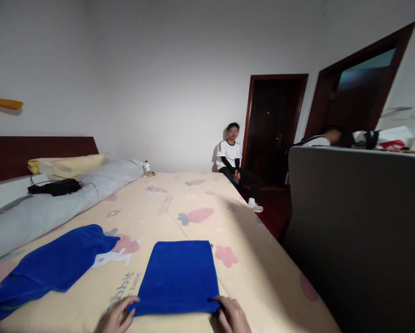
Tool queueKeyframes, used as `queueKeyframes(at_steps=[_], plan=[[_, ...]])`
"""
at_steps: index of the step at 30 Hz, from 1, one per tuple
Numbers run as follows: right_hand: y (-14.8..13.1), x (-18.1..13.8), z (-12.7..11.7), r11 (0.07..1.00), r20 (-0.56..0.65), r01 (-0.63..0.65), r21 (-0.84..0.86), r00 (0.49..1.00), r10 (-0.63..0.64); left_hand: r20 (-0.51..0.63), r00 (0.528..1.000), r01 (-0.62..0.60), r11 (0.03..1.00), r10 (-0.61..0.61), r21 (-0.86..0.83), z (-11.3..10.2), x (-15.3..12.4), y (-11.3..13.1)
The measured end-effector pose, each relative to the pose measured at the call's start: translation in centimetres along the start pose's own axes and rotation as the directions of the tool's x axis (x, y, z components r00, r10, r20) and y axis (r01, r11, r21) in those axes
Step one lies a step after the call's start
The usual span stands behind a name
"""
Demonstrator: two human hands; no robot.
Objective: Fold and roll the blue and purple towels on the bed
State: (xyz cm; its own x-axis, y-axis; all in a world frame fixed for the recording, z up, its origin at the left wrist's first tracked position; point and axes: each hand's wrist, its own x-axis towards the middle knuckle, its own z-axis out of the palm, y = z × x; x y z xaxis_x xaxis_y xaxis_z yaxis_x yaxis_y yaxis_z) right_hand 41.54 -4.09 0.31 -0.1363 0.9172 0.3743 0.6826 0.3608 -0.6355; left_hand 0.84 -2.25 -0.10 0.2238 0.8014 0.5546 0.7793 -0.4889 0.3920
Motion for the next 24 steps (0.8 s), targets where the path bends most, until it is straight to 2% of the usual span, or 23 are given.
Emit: queueKeyframes(at_steps=[2,4,8,11,13,15,17,18,20,24], plan=[[-0.4,1.3,0.1,0.999,-0.030,-0.052,-0.011,0.998,0.052,-0.052,0.992,0.113,0.993,-0.115,-0.037,0.8,1.2,0.1],[0.0,2.3,0.6,0.994,-0.069,-0.061,-0.088,0.996,0.055,-0.088,0.981,0.169,0.985,-0.170,-0.022,1.8,2.3,-0.1],[1.9,3.0,2.2,0.953,-0.196,-0.026,-0.303,0.980,-0.035,-0.105,0.981,0.178,0.973,-0.164,0.145,3.3,2.9,-0.8],[1.5,2.9,3.6,0.918,-0.301,-0.025,-0.395,0.948,-0.103,-0.145,0.973,0.217,0.931,-0.181,0.294,4.2,2.6,0.7],[-0.4,2.9,4.8,0.910,-0.238,0.043,-0.412,0.959,-0.153,-0.076,0.990,0.138,0.937,-0.120,0.321,4.8,2.7,3.1],[-2.7,3.1,6.0,0.908,-0.066,0.158,-0.389,0.978,-0.198,0.092,0.996,-0.029,0.958,0.003,0.287,5.6,3.1,5.8],[-4.2,3.3,6.7,0.911,0.117,0.234,-0.339,0.972,-0.205,0.260,0.960,-0.163,0.959,0.100,0.232,6.1,3.3,7.4],[-4.3,3.3,6.8,0.919,0.174,0.230,-0.320,0.968,-0.182,0.318,0.941,-0.190,0.957,0.115,0.218,6.2,3.3,7.5],[-3.4,3.0,6.1,0.936,0.229,0.185,-0.300,0.966,-0.118,0.379,0.922,-0.181,0.957,0.086,0.225,5.7,3.0,6.4],[0.3,2.1,3.1,0.956,0.213,0.058,-0.288,0.977,0.005,0.420,0.907,-0.102,0.959,-0.020,0.266,3.2,1.9,2.0]])
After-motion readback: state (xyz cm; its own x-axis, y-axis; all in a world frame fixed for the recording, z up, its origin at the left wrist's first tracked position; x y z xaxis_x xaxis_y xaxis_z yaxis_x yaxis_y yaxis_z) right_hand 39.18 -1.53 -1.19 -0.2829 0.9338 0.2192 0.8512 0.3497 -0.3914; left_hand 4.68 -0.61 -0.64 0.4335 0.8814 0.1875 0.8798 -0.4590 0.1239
